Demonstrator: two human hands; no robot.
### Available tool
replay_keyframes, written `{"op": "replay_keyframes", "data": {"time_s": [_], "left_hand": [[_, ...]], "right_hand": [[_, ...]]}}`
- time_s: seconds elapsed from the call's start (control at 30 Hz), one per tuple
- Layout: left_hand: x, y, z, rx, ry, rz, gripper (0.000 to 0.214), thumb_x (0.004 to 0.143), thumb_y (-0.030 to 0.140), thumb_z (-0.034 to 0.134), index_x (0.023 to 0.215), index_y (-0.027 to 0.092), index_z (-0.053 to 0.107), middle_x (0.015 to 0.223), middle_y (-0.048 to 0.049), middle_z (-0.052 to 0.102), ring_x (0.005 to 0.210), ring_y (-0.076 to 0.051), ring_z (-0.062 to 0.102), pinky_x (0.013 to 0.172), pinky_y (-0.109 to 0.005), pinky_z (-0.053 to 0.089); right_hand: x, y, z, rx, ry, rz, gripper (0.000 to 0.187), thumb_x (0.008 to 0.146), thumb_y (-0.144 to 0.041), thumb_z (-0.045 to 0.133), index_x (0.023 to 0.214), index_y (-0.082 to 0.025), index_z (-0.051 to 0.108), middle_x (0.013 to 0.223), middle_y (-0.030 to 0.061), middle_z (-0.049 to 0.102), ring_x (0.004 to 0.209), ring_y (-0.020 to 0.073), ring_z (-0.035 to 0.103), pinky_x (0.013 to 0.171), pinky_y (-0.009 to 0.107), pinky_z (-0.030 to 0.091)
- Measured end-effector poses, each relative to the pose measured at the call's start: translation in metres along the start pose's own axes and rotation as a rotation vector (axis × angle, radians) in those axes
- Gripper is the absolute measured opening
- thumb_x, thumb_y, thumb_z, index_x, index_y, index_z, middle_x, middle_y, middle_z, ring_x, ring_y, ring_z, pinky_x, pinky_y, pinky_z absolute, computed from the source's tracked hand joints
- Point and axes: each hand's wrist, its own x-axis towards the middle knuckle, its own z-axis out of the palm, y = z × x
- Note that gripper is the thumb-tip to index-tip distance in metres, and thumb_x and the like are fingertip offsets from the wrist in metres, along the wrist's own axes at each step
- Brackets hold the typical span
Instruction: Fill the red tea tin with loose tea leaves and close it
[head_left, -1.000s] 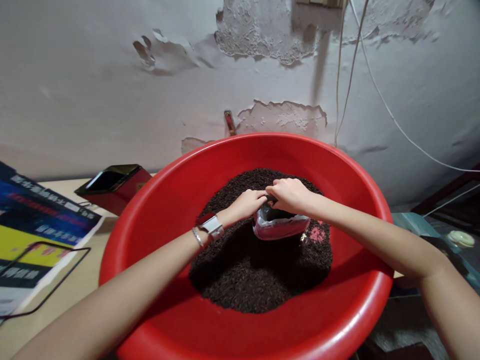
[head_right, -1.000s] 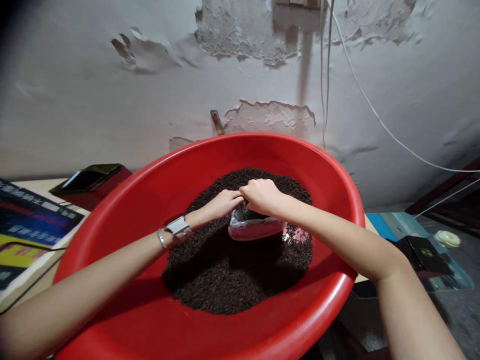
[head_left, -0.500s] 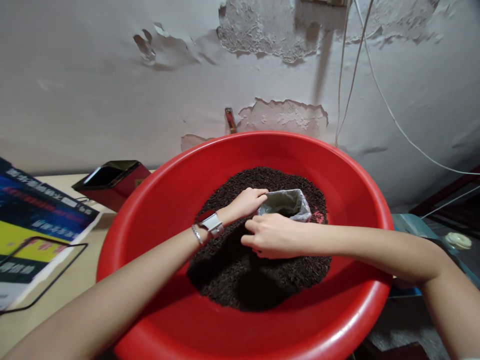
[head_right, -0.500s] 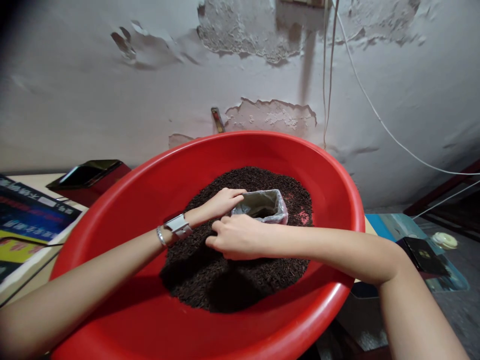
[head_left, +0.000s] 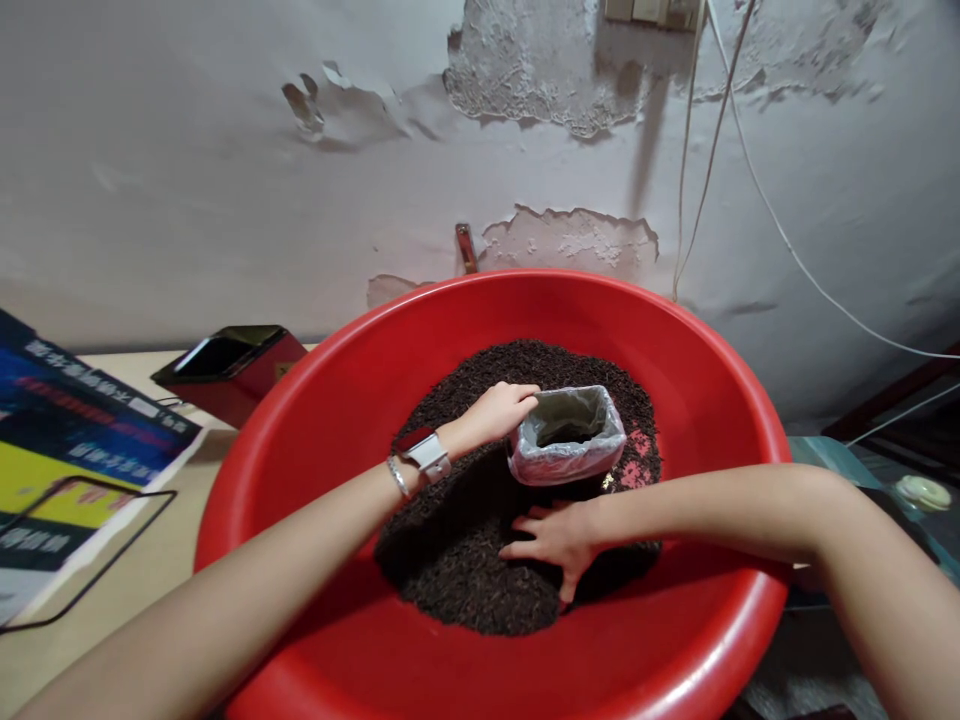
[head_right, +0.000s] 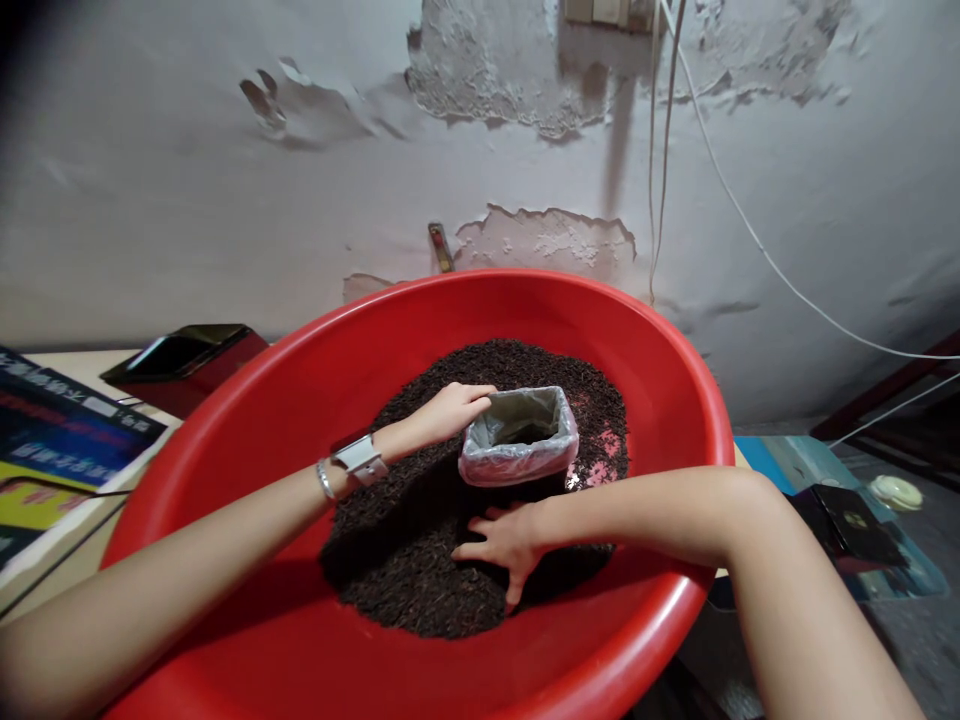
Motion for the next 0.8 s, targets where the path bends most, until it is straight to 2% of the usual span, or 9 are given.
{"op": "replay_keyframes", "data": {"time_s": [0.27,0.37,0.5,0.63,0.8], "left_hand": [[0.000,0.000,0.000,-0.008,0.002,0.002,0.031,0.079,0.022,0.034,0.080,0.018,0.065,0.081,-0.0020,0.069,0.070,-0.014,0.059,0.067,-0.023,0.041],[0.000,0.000,0.000,0.000,-0.003,-0.002,0.031,0.078,0.022,0.033,0.079,0.017,0.063,0.081,-0.0031,0.068,0.070,-0.015,0.058,0.066,-0.023,0.041],[0.000,0.002,0.000,0.003,-0.008,-0.013,0.030,0.077,0.023,0.032,0.077,0.017,0.062,0.080,-0.0035,0.067,0.069,-0.015,0.056,0.066,-0.024,0.040],[0.000,0.002,0.000,0.001,-0.007,-0.011,0.030,0.078,0.023,0.032,0.075,0.017,0.061,0.075,-0.0031,0.066,0.065,-0.014,0.055,0.062,-0.023,0.039],[0.000,0.001,0.000,0.002,-0.008,-0.016,0.030,0.078,0.023,0.033,0.077,0.017,0.062,0.077,-0.0033,0.066,0.066,-0.014,0.056,0.062,-0.023,0.038]], "right_hand": [[0.004,-0.003,0.000,0.022,-0.035,0.096,0.104,0.063,-0.052,0.071,0.144,-0.010,0.020,0.134,0.0297,0.037,0.122,0.0410,0.041,0.089,0.044,0.044],[0.004,-0.003,-0.001,0.018,-0.055,0.099,0.098,0.064,-0.052,0.069,0.143,-0.014,0.025,0.128,0.0258,0.047,0.113,0.0384,0.051,0.079,0.042,0.048],[0.002,-0.008,-0.004,0.003,-0.053,0.094,0.079,0.072,-0.050,0.063,0.138,-0.014,0.036,0.108,0.0198,0.062,0.099,0.0333,0.062,0.070,0.041,0.051],[0.002,-0.015,-0.001,-0.061,-0.015,0.131,0.066,0.074,-0.046,0.063,0.129,-0.012,0.046,0.102,0.0178,0.066,0.093,0.0322,0.064,0.067,0.041,0.053],[0.003,-0.023,-0.006,-0.112,0.125,0.160,0.050,0.079,-0.045,0.059,0.116,-0.013,0.052,0.091,0.0135,0.068,0.084,0.0307,0.066,0.062,0.042,0.053]]}}
